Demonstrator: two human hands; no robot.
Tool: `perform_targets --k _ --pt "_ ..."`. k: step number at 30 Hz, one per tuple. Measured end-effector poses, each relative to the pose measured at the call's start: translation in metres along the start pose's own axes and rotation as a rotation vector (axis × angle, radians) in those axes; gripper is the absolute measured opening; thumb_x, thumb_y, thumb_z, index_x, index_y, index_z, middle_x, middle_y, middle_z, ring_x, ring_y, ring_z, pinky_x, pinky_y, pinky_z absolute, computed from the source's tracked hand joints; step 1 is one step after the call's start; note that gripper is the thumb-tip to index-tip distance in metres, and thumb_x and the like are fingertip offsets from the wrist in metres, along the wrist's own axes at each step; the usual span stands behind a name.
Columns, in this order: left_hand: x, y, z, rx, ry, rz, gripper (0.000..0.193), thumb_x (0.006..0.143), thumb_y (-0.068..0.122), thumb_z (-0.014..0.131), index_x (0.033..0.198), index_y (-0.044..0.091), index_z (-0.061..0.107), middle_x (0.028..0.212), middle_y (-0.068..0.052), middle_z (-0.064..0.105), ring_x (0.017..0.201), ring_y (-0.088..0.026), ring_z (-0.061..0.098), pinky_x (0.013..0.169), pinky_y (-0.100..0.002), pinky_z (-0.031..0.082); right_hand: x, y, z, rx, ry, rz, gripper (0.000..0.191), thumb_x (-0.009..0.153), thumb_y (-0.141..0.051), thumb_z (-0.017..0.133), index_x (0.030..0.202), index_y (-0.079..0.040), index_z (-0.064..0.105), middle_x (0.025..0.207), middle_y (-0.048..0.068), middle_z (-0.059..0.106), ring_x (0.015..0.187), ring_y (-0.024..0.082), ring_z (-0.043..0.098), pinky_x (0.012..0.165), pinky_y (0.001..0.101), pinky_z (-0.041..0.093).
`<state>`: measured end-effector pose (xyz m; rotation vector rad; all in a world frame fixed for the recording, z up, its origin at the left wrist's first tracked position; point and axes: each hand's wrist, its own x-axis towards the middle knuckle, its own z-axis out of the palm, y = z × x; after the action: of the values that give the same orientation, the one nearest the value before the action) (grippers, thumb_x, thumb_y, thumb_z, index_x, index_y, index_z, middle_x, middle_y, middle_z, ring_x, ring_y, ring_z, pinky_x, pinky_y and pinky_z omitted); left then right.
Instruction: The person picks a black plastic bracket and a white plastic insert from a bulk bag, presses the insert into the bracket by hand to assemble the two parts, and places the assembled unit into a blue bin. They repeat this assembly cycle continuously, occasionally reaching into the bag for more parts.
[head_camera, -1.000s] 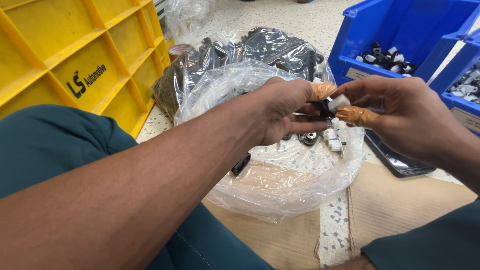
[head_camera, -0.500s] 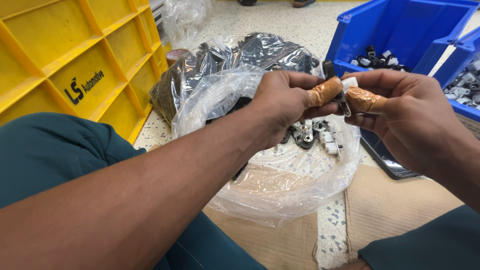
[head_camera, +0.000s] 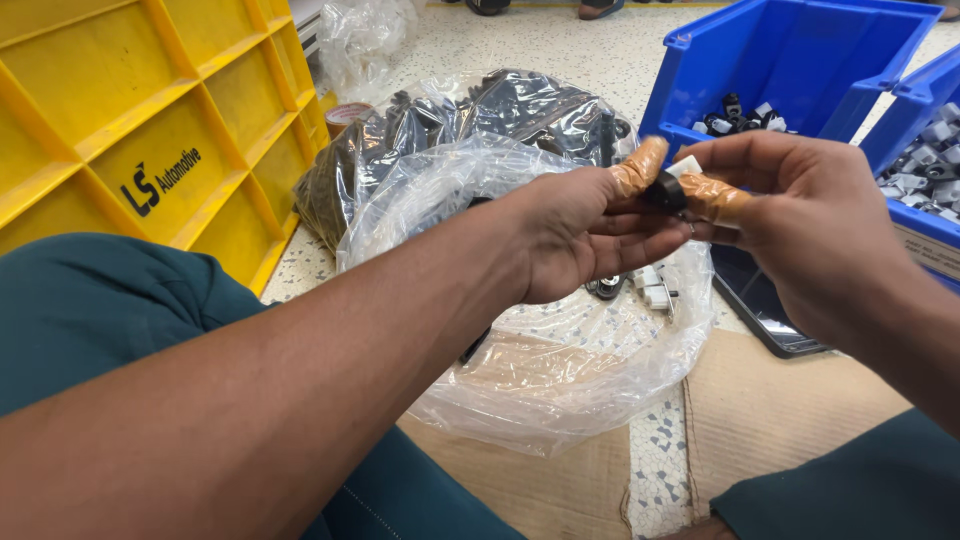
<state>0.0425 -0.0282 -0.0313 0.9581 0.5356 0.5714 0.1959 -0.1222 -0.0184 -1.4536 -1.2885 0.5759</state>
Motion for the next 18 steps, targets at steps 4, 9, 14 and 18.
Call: perform_targets --k 4,9,14,18 --pt "0.0 0.002 -0.001 0.235 0.094 0.083 0.028 0.096 0.001 0.057 0.119 -0.014 0.064 0.105 -0.022 0.072 0.084 -0.022 0.077 0.076 -0.025 0.068 -0.003 -0.009 0.009 -0.012 0.07 0.037 0.025 0.094 0.005 0.06 0.118 0.004 0.069 0.107 0.015 0.074 0.088 0.017 0.072 0.081 0.0304 0.059" --pt "-0.003 0.002 -0.003 0.618 0.18 0.345 0.03 0.09 -0.006 0.061 0.119 -0.008 0.068 0.109 -0.018 0.074 0.085 -0.02 0.079 0.071 -0.024 0.07 -0.003 -0.011 0.013 0.064 0.165 0.209 0.024 0.098 0.002 0.057 0.119 0.001 0.069 0.106 0.015 0.074 0.088 0.018 0.073 0.079 0.0315 0.058" --pt "0.002 -0.006 -0.006 0.31 0.159 0.222 0.035 0.094 -0.004 0.053 0.126 0.003 0.066 0.116 -0.016 0.067 0.091 -0.017 0.069 0.077 -0.024 0.065 -0.009 -0.008 0.005 0.096 0.019 0.048 0.026 0.097 0.002 0.055 0.12 0.003 0.067 0.11 0.016 0.072 0.093 0.02 0.072 0.085 0.0357 0.061" --pt "0.004 -0.003 -0.011 0.061 0.042 0.195 0.033 0.097 0.005 0.056 0.128 0.005 0.069 0.119 -0.014 0.065 0.093 -0.014 0.063 0.08 -0.022 0.062 -0.006 0.002 0.0 0.325 -0.06 0.283 0.028 0.102 -0.008 0.052 0.125 0.005 0.061 0.117 0.017 0.067 0.102 0.024 0.069 0.093 0.0385 0.057"
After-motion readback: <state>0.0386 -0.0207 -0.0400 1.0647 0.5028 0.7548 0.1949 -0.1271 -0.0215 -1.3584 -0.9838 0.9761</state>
